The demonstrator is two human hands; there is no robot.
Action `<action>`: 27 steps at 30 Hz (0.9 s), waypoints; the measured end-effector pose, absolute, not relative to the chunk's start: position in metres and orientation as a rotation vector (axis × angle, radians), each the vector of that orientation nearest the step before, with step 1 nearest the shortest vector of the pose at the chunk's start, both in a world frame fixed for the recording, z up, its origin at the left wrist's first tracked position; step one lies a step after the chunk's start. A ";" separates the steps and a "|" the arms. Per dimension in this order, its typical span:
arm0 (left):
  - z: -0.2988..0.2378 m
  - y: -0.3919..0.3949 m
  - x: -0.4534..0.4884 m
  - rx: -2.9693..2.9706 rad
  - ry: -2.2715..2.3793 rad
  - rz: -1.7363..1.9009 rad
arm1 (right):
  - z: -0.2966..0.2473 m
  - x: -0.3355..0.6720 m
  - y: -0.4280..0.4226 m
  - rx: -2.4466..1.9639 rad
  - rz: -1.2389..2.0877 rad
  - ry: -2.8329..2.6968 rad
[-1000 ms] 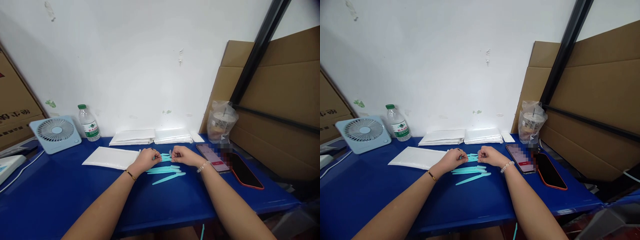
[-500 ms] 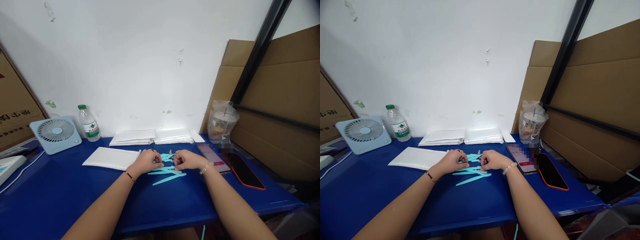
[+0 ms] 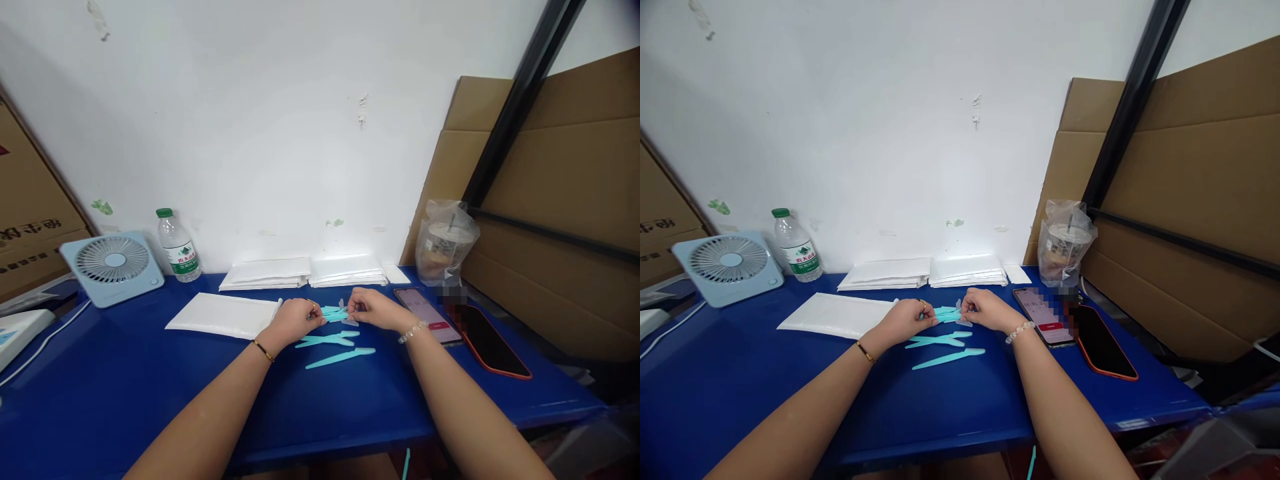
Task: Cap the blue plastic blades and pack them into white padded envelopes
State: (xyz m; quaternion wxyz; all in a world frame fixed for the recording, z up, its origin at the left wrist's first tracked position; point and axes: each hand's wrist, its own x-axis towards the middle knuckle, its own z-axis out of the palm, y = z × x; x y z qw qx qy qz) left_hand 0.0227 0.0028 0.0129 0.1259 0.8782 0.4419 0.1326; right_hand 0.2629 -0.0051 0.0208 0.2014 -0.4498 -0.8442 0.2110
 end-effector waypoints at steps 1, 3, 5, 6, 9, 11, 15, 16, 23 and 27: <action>0.014 0.004 0.022 2.557 1.318 0.388 | 0.019 0.264 -0.003 -1.270 0.582 -2.349; 0.016 0.006 0.019 2.547 1.378 0.380 | 0.016 0.268 0.000 -1.315 0.550 -2.331; 0.016 0.008 0.015 2.526 1.415 0.394 | 0.014 0.272 0.003 -1.366 0.533 -2.293; 0.017 0.008 0.014 2.520 1.426 0.422 | 0.013 0.274 0.003 -1.383 0.533 -2.266; 0.017 0.007 0.013 2.532 1.380 0.507 | 0.014 0.273 -0.001 -1.350 0.579 -2.249; 0.017 0.004 0.015 2.554 1.283 0.487 | 0.016 0.268 -0.006 -1.283 0.647 -2.328; 0.014 -0.004 0.023 2.630 1.122 0.390 | 0.017 0.257 -0.014 -1.268 0.719 -2.496; 0.013 -0.006 0.026 2.643 1.109 0.375 | 0.017 0.256 -0.015 -1.279 0.718 -2.503; 0.016 -0.003 0.027 2.682 1.247 0.404 | 0.019 0.263 -0.010 -1.290 0.610 -2.411; 0.022 -0.001 0.021 2.623 1.366 0.470 | 0.016 0.274 -0.002 -1.389 0.558 -2.243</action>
